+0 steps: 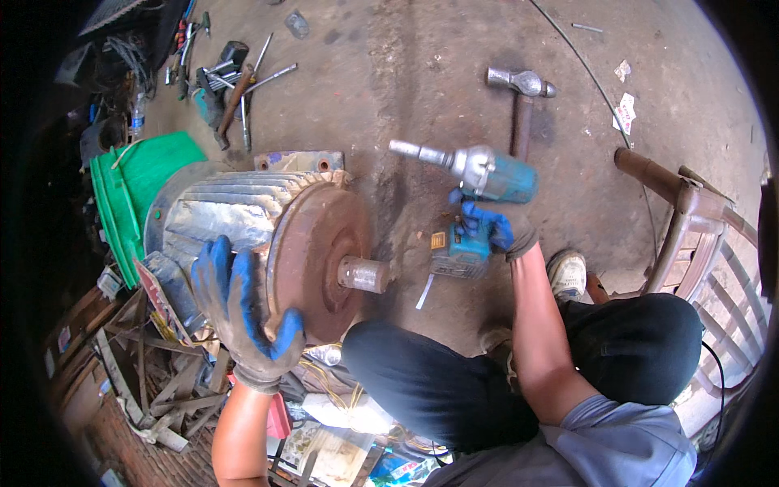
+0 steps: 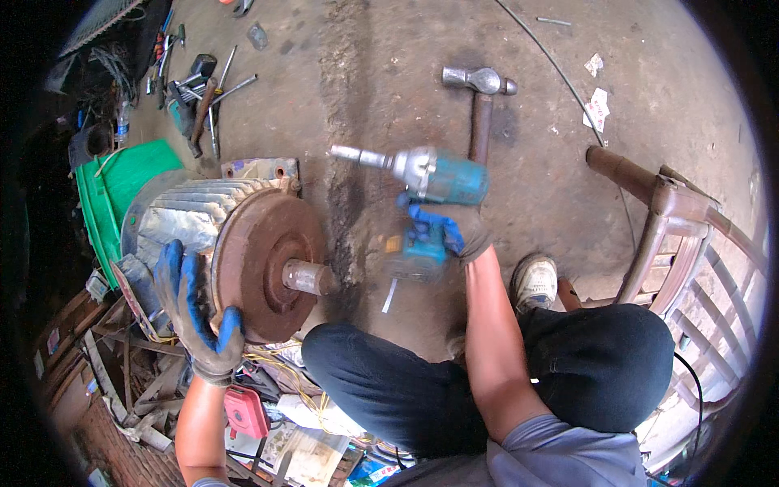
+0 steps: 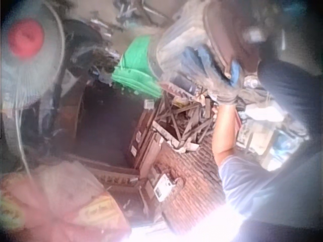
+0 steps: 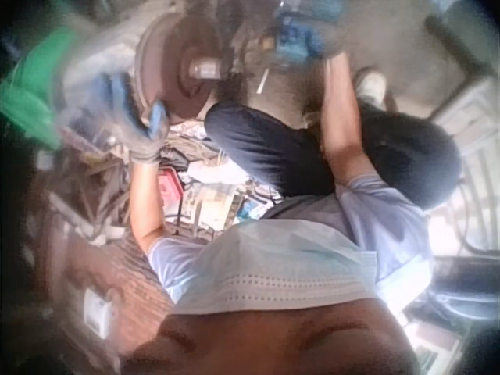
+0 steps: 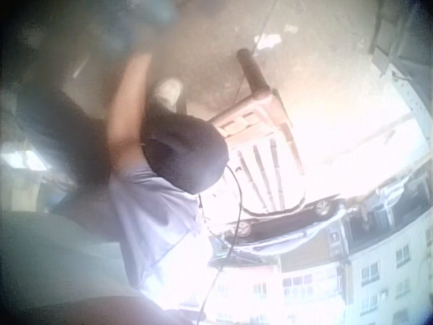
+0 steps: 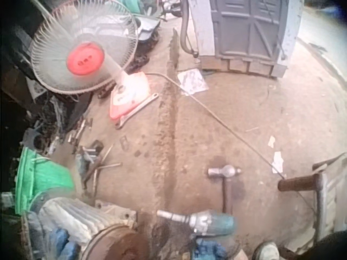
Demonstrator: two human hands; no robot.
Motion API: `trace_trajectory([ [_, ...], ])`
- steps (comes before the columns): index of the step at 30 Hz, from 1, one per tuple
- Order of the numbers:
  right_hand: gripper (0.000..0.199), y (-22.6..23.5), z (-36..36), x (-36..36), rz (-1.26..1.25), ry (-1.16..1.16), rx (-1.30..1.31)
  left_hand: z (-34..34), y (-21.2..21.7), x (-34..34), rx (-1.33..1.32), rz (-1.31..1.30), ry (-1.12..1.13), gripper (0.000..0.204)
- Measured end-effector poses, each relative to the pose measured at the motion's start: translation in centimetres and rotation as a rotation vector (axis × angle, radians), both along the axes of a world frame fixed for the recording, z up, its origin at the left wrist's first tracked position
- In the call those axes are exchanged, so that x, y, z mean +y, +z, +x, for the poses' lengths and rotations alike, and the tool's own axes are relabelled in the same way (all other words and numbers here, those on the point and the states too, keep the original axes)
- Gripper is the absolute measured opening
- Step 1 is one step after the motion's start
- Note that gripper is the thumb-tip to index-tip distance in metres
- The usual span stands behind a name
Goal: The person aligns a circular metal plate onto a motor housing, taps it with a hammer, then uses a cordless impact driver to fasten bolts. The person alternates between hammering and tightening bolts to secure the plate.
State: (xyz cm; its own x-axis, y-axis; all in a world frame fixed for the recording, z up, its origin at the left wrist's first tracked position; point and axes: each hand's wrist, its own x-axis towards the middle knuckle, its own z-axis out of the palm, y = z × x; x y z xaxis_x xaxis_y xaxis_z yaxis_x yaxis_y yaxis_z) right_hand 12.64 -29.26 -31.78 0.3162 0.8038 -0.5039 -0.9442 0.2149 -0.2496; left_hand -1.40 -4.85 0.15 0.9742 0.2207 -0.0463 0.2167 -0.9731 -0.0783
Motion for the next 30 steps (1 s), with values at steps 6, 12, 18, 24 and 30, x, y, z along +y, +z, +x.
trace_trajectory([
  [6, 0.03, 0.1, 9.6, 7.8, -0.104, -0.142, -0.016, -0.3, 0.6, -0.1, 0.038, -0.003, 0.014, 0.073],
  [12, 0.051, 2.4, 17.3, 10.2, -0.987, -0.026, -1.042, -0.1, 0.3, 0.1, 0.027, -0.009, 0.006, 0.074],
  [18, 0.088, -1.0, 6.9, 3.0, -1.486, 0.108, -0.989, 1.3, 1.6, 1.1, -0.053, -0.328, 0.182, 0.054],
  [24, 0.061, -3.4, 6.1, 0.6, -1.522, 0.516, -0.807, 8.3, 0.1, 3.7, 0.076, -0.097, 0.131, 0.05],
  [30, 0.027, 6.6, 6.5, 1.5, -0.782, -0.027, 0.11, 7.2, -0.2, 5.2, 0.213, -0.204, 0.157, 0.046],
])
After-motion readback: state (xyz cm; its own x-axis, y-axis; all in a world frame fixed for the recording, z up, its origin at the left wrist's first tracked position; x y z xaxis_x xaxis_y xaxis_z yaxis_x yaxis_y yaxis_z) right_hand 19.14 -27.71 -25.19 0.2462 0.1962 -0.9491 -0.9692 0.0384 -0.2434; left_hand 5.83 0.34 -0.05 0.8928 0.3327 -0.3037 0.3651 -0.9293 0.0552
